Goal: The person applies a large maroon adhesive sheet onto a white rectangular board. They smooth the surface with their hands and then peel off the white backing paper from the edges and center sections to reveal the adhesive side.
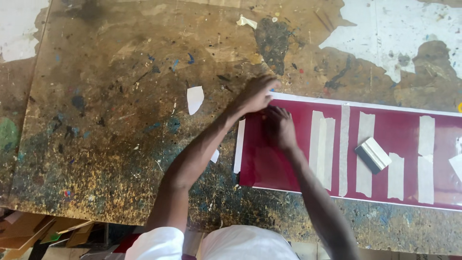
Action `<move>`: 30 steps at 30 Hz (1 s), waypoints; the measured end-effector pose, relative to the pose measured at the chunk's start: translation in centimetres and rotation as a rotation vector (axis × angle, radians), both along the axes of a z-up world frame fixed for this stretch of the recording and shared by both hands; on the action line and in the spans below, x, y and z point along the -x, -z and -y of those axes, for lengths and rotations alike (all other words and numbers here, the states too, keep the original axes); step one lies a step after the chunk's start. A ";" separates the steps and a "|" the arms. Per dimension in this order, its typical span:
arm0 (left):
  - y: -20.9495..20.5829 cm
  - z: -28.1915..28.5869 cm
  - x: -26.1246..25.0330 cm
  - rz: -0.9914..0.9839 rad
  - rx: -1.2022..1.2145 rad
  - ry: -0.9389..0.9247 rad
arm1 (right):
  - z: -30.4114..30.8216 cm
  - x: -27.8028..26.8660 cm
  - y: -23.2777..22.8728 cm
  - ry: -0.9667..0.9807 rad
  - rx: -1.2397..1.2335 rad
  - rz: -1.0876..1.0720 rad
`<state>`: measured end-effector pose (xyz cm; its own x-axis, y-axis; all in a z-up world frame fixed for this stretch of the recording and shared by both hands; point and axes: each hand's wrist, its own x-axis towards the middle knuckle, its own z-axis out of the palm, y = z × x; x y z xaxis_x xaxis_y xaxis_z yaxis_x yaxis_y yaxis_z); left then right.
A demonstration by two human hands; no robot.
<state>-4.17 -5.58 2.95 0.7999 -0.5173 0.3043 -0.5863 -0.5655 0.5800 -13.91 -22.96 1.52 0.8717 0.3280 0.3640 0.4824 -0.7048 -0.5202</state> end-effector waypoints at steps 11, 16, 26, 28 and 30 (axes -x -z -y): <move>4.4 8.9 1.5 -0.114 0.003 0.169 | 11.5 -1.7 -0.2 0.326 0.331 0.047; 4.0 10.9 1.3 -0.030 -0.030 0.064 | 11.6 -0.9 0.7 0.286 0.255 0.010; -0.8 11.0 2.2 -0.079 -0.142 0.065 | 11.2 -0.6 0.9 0.334 0.276 0.121; -0.8 10.8 2.3 -0.084 -0.156 0.072 | 11.5 -0.8 0.9 0.326 0.269 0.131; -0.6 10.8 2.5 -0.089 -0.170 0.077 | 12.2 -1.5 1.5 0.315 0.262 0.142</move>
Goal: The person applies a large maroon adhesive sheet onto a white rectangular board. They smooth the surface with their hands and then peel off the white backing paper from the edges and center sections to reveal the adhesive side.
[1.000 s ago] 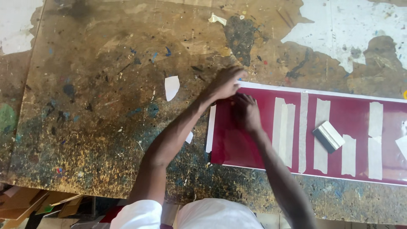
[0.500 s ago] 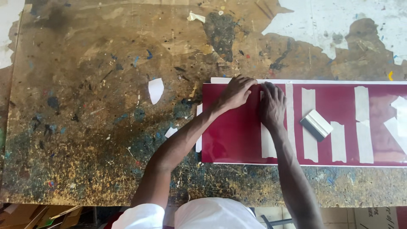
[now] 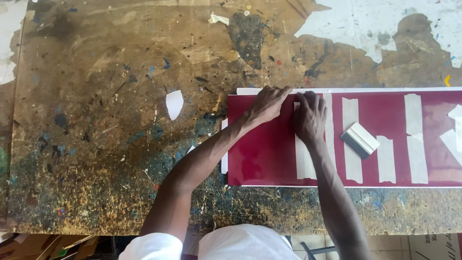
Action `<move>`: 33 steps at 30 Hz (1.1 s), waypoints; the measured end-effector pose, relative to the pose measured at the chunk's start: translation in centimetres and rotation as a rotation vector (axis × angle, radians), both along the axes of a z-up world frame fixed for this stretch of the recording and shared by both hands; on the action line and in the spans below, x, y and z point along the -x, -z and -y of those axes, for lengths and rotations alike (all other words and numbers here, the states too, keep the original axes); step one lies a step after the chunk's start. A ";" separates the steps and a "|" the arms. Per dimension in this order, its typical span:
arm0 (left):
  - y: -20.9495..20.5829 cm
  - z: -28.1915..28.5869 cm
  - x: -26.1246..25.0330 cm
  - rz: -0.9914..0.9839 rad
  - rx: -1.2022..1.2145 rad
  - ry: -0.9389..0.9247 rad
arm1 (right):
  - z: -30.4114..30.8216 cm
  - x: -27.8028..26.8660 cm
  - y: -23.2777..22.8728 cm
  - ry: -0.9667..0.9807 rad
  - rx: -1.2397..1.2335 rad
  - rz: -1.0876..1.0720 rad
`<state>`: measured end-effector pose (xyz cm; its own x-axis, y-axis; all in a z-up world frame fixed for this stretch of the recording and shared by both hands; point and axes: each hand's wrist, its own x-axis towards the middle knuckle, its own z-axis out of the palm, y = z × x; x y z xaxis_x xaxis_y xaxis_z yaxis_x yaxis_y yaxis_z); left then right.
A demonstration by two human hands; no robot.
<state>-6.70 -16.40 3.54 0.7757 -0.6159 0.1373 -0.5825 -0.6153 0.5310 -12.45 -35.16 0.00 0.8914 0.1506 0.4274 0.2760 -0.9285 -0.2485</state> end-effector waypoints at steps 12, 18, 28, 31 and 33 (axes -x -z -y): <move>-0.5 1.0 -0.1 0.034 0.029 -0.045 | 2.5 -2.6 -0.6 0.011 0.070 -0.210; 2.3 1.0 -0.9 -0.054 0.208 -0.013 | 2.7 -2.0 -1.4 -0.023 -0.098 -0.247; 1.5 2.9 0.4 0.002 -0.123 -0.038 | 2.3 -0.7 -0.7 -0.022 0.056 -0.236; 1.3 3.4 0.7 0.004 -0.189 -0.048 | 2.5 -1.0 -0.1 -0.024 0.088 -0.203; 1.5 3.4 0.6 -0.010 -0.225 -0.049 | 2.4 -0.8 -0.1 -0.028 0.089 -0.190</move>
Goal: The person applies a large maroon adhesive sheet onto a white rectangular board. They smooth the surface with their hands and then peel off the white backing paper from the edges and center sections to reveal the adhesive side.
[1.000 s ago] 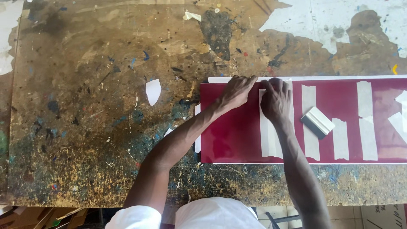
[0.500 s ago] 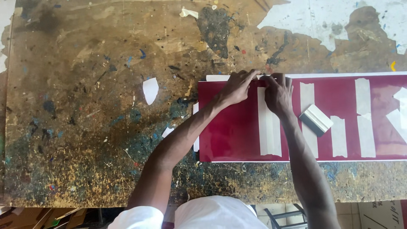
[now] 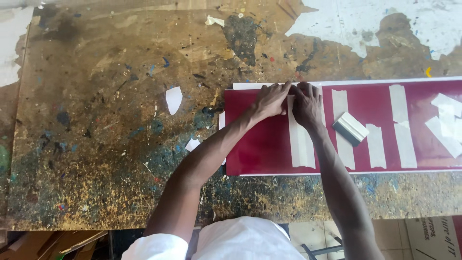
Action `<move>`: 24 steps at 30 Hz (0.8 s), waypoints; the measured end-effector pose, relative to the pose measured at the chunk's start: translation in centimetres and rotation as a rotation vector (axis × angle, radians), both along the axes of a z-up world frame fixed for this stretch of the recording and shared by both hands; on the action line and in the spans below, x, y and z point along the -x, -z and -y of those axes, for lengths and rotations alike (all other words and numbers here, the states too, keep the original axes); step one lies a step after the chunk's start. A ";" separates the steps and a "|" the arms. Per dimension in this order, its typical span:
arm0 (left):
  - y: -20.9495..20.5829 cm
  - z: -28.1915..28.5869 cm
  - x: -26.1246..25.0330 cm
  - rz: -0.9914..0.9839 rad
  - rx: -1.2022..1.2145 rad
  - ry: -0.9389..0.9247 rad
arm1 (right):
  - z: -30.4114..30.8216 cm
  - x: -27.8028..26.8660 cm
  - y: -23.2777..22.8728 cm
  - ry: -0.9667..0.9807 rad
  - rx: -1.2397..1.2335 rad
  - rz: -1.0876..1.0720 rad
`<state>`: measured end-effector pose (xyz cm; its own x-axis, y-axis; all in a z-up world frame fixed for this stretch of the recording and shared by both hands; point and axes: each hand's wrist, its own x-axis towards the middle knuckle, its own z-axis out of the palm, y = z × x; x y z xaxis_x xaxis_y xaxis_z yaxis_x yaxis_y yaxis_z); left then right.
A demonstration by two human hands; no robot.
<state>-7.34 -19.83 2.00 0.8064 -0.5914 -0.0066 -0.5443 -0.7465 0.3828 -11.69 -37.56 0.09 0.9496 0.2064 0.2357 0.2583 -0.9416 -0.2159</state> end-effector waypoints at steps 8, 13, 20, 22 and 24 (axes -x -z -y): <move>1.6 -0.7 0.4 0.063 0.070 0.067 | 2.1 8.8 -3.6 -0.309 -0.201 -0.228; 4.0 0.0 0.1 0.234 -0.030 0.063 | 4.6 14.3 -4.7 -0.433 -0.266 -0.296; 3.6 0.8 2.9 0.227 -0.024 0.007 | 5.7 15.4 -2.0 -0.454 -0.376 -0.193; 2.3 2.0 5.5 0.317 0.036 0.022 | 5.7 15.7 -2.5 -0.458 -0.386 -0.149; 0.4 3.1 9.0 0.407 0.098 0.037 | 6.1 16.1 -2.0 -0.460 -0.394 -0.106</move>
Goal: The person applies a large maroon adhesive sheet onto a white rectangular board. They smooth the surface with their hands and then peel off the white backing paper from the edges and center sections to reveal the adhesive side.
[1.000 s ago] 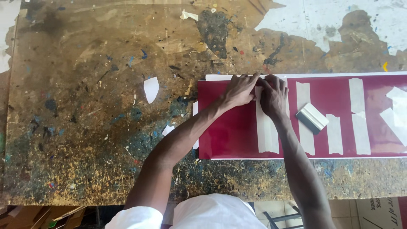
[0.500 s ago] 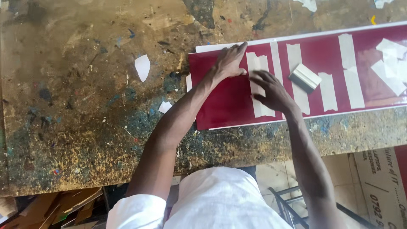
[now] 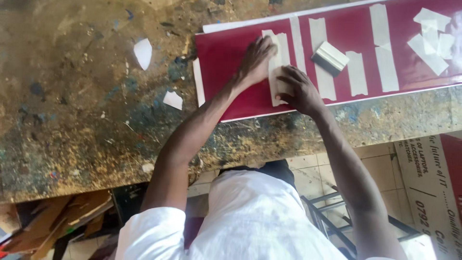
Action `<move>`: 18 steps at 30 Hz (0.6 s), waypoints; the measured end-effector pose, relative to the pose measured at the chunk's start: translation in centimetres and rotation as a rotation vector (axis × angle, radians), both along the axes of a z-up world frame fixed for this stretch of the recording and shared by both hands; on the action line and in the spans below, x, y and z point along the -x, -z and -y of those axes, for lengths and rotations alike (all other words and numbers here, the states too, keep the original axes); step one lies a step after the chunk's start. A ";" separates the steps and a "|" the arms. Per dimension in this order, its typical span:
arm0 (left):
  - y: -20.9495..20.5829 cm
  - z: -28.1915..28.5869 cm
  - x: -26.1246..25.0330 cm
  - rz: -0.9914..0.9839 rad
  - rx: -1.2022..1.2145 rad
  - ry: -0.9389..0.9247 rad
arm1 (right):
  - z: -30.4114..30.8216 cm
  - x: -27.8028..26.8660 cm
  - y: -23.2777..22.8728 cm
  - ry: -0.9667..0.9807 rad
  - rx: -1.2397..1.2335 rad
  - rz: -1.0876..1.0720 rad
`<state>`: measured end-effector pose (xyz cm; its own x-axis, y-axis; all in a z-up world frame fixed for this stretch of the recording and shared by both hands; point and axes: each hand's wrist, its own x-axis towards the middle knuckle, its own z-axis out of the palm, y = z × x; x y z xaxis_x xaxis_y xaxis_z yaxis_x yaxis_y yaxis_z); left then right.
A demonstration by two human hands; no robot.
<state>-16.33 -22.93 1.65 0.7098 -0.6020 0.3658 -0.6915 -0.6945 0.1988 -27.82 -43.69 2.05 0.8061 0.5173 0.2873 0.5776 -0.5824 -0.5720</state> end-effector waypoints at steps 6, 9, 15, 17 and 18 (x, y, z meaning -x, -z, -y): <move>-1.0 3.0 10.0 -0.514 0.409 0.244 | 1.8 1.0 1.8 0.186 -0.195 0.256; -0.4 3.1 11.1 -0.458 0.311 0.265 | 4.5 1.1 1.8 0.168 -0.226 0.131; -0.3 2.5 13.7 -0.359 0.144 0.236 | 7.5 3.8 1.8 0.079 -0.106 0.248; 0.5 2.5 14.2 -0.257 0.114 0.223 | 7.5 4.6 0.7 0.068 -0.128 0.244; 1.3 2.5 14.3 -0.258 0.112 0.223 | 7.4 4.8 0.8 0.069 -0.130 0.243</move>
<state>-30.59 -25.41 0.38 0.6426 -0.7192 0.2641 -0.7411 -0.4960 0.4526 -32.60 -51.07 1.24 0.7372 0.4096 0.5373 0.6687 -0.5557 -0.4940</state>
